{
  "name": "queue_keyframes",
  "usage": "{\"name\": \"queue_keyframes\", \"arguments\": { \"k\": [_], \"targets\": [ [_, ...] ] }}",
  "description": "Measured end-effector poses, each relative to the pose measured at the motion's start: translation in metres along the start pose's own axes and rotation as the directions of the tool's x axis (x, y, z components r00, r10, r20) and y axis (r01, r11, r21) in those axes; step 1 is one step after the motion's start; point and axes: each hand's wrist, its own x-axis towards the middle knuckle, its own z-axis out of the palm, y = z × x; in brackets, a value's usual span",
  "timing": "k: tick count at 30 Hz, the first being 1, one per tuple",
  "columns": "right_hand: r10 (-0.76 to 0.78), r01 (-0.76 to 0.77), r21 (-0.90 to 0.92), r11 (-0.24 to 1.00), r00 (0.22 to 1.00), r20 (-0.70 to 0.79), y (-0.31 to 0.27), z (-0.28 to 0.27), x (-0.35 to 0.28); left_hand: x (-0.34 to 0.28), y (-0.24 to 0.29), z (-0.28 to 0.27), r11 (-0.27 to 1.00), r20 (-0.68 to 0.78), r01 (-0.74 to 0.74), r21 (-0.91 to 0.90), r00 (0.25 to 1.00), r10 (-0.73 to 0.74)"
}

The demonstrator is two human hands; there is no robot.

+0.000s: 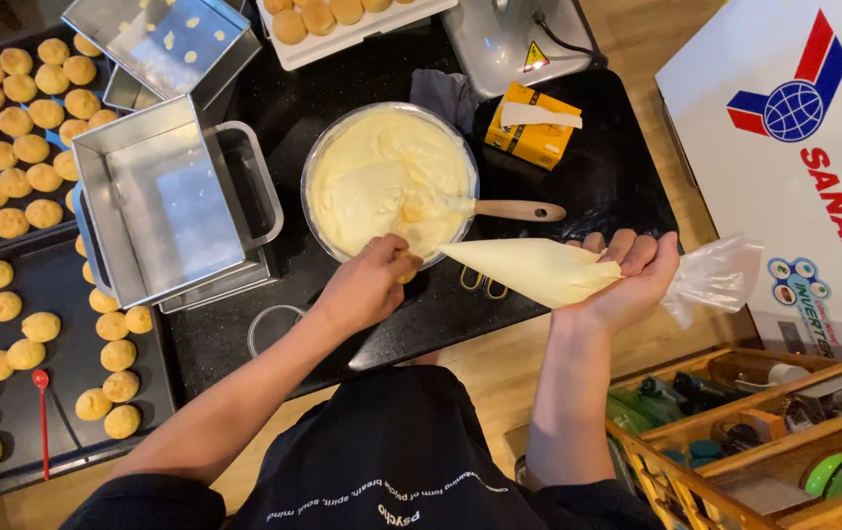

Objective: Filling cream puffs with cream using a piping bag and arranging them in a tray

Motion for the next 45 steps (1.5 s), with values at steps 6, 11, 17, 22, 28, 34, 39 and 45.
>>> {"name": "queue_keyframes", "arguments": {
  "k": [6, 11, 17, 22, 28, 34, 39, 45],
  "targets": [
    [-0.018, 0.018, 0.019, 1.0, 1.0, -0.012, 0.003, -0.003, 0.006, -0.016, 0.016, -0.024, 1.0, 0.045, -0.001, -0.021, 0.999, 0.002],
    [-0.034, 0.035, -0.022, 0.999, 0.998, 0.05, 0.006, -0.02, 0.028, -0.042, -0.027, -0.066, 0.393, -0.099, 0.157, -0.906, 0.824, -0.558],
    [-0.063, 0.069, 0.044, 0.997, 0.991, -0.119, 0.014, 0.01, 0.029, -0.073, -0.147, -0.141, 0.069, -0.058, -0.002, -0.998, 0.564, -0.823],
    [-0.03, 0.03, 0.021, 0.999, 0.999, -0.022, 0.021, 0.024, 0.028, -0.074, -0.186, -0.147, 0.025, -0.037, -0.033, -0.999, 0.441, -0.897],
    [-0.046, 0.046, -0.001, 0.999, 0.998, -0.034, 0.022, 0.034, 0.018, -0.059, -0.189, -0.139, 0.112, -0.103, -0.001, -0.994, 0.412, -0.905],
    [-0.045, 0.044, -0.007, 0.999, 0.996, -0.081, 0.024, 0.036, 0.011, -0.062, -0.22, -0.113, 0.766, -0.575, 0.469, -0.439, 0.508, -0.641],
    [-0.055, 0.05, -0.035, 0.998, 0.987, -0.148, 0.03, 0.063, -0.008, -0.062, -0.219, -0.104, 0.831, -0.55, 0.536, -0.15, 0.653, -0.52],
    [-0.088, 0.09, -0.056, 0.994, 0.995, 0.035, 0.052, 0.088, 0.01, -0.044, -0.069, -0.164, 0.947, -0.865, 0.272, -0.169, 0.421, -0.275]
  ]
}}
